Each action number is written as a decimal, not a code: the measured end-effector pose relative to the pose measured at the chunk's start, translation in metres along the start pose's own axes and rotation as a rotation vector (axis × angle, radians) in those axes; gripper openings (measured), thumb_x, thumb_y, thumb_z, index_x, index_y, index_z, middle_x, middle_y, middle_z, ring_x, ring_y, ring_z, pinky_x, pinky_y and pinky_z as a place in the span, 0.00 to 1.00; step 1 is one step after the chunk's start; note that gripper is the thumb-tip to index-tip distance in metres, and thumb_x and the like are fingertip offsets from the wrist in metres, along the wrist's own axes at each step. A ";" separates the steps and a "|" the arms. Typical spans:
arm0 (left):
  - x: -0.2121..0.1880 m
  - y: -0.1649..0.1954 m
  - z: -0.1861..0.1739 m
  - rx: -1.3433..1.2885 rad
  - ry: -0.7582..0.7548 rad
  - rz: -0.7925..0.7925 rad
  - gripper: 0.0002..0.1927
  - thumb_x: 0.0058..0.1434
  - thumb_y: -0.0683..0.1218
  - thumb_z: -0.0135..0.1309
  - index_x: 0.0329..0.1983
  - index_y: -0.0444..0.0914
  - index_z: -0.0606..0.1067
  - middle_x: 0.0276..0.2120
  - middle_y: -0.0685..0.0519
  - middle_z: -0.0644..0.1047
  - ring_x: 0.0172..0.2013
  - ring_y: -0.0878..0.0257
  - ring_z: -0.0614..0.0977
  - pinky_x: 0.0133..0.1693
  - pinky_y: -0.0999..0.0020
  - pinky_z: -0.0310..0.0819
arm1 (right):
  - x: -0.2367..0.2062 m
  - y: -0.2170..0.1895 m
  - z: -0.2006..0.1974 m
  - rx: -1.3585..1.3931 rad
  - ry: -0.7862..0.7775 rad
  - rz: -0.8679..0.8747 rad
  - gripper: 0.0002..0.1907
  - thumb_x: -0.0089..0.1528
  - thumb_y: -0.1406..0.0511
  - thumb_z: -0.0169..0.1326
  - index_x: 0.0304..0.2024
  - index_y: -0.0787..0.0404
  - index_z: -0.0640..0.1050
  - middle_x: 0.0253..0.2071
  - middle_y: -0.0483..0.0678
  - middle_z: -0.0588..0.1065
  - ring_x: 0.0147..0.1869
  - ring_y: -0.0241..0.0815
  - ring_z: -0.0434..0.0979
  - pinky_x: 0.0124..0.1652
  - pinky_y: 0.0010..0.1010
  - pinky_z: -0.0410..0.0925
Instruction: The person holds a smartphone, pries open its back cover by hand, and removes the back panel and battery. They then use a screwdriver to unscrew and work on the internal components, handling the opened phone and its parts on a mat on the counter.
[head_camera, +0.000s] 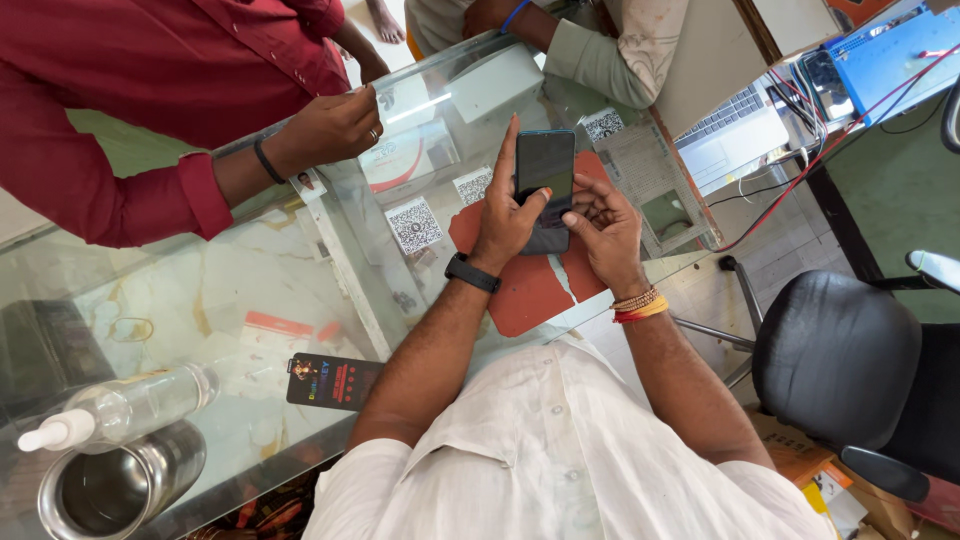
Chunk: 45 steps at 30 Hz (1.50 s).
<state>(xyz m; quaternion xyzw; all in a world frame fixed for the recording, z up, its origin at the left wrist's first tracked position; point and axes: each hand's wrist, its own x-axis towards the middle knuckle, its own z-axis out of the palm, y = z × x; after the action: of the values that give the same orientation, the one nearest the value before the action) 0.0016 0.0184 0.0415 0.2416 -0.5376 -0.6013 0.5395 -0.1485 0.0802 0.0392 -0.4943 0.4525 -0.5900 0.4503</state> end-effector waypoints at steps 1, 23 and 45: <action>0.000 0.000 0.000 -0.008 -0.001 -0.004 0.49 0.60 0.30 0.47 0.83 0.43 0.44 0.73 0.45 0.63 0.63 0.61 0.75 0.62 0.67 0.73 | 0.000 0.000 -0.001 -0.013 0.001 0.005 0.28 0.63 0.77 0.60 0.66 0.67 0.70 0.50 0.48 0.78 0.51 0.33 0.79 0.50 0.23 0.73; 0.003 -0.006 -0.001 0.019 -0.001 -0.020 0.50 0.59 0.29 0.47 0.83 0.44 0.44 0.73 0.47 0.63 0.63 0.62 0.75 0.64 0.67 0.72 | 0.004 0.006 -0.008 -0.049 -0.009 0.046 0.28 0.63 0.77 0.61 0.65 0.66 0.71 0.48 0.47 0.79 0.49 0.30 0.78 0.47 0.21 0.71; 0.003 -0.007 0.000 0.015 0.015 -0.061 0.49 0.59 0.29 0.47 0.83 0.43 0.45 0.67 0.46 0.69 0.60 0.62 0.77 0.62 0.67 0.72 | 0.007 -0.001 -0.009 -0.044 -0.019 0.099 0.27 0.62 0.76 0.61 0.64 0.66 0.71 0.48 0.47 0.79 0.50 0.31 0.79 0.50 0.22 0.73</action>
<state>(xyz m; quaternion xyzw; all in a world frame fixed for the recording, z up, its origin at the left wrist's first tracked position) -0.0020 0.0143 0.0356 0.2663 -0.5302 -0.6118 0.5231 -0.1586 0.0742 0.0400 -0.4868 0.4850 -0.5521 0.4722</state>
